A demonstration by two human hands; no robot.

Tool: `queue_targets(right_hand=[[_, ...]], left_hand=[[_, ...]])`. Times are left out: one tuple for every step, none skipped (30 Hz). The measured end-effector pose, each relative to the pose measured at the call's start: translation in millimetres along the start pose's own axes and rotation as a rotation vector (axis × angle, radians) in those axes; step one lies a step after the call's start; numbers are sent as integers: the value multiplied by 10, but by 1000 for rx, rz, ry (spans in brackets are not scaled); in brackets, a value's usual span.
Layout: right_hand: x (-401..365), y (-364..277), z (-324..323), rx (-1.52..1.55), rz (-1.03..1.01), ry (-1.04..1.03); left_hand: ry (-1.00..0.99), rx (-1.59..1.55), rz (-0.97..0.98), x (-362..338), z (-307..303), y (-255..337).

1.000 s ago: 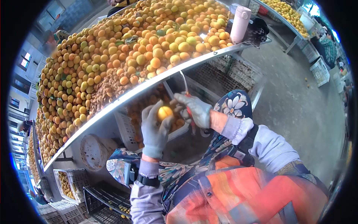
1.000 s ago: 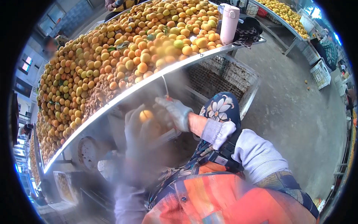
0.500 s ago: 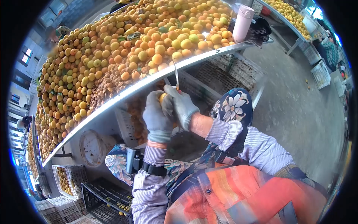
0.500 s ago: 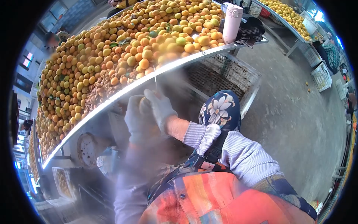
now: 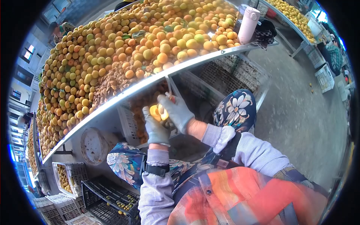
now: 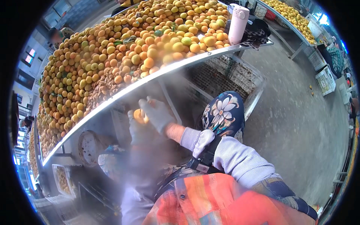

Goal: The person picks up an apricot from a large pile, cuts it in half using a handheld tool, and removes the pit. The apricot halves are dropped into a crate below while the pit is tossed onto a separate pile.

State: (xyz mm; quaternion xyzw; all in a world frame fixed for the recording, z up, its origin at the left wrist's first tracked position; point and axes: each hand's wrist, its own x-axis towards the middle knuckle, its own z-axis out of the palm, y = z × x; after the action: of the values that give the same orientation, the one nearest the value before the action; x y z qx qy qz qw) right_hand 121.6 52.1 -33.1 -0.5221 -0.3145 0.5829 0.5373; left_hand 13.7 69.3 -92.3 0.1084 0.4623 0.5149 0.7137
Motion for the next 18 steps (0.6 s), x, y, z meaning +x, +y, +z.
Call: queue_targets(right_hand=[[3, -79, -26, 278, 154, -38], [86, -23, -84, 304, 171, -90], [139, 47, -136, 330, 220, -87], [162, 61, -168, 344, 244, -79], [178, 83, -191, 356, 269, -72], [189, 103, -198, 357, 274, -77], [189, 83, -187, 330, 270, -88], [193, 64, -175, 301, 266, -98], [202, 54, -160, 302, 268, -98], [220, 39, -142, 294, 268, -131], [241, 21, -127, 284, 266, -166], [258, 11, -129, 295, 261, -221], [265, 15, -121, 291, 261, -227], [258, 34, -108, 275, 279, -214], [243, 65, -96, 260, 298, -198], [239, 102, -88, 258, 301, -200], [249, 139, -86, 252, 329, -166], [262, 175, -89, 247, 355, -131]], left_hand=[[34, 85, 19, -41, -33, 28], [209, 4, -23, -234, 149, 164], [213, 3, -19, -225, 119, 177], [175, -4, -9, -241, 79, 179], [139, -13, 2, -266, 44, 184], [113, -71, -91, -297, 9, 219], [117, -71, -86, -340, 21, 254], [145, -28, -63, -380, 41, 265], [173, 16, -42, -406, 40, 260], [174, 17, -43, -427, 4, 255], [160, 91, 25, -444, -46, 263], [146, 163, 97, -434, -88, 284], [149, 157, 102, -308, -199, 280], [123, 344, 239, -108, -380, 248], [96, 533, 371, -6, -478, 227], [132, 746, 474, -101, -383, 310], [132, 744, 474, -138, -354, 303], [8, 707, 521, -177, -335, 276]])
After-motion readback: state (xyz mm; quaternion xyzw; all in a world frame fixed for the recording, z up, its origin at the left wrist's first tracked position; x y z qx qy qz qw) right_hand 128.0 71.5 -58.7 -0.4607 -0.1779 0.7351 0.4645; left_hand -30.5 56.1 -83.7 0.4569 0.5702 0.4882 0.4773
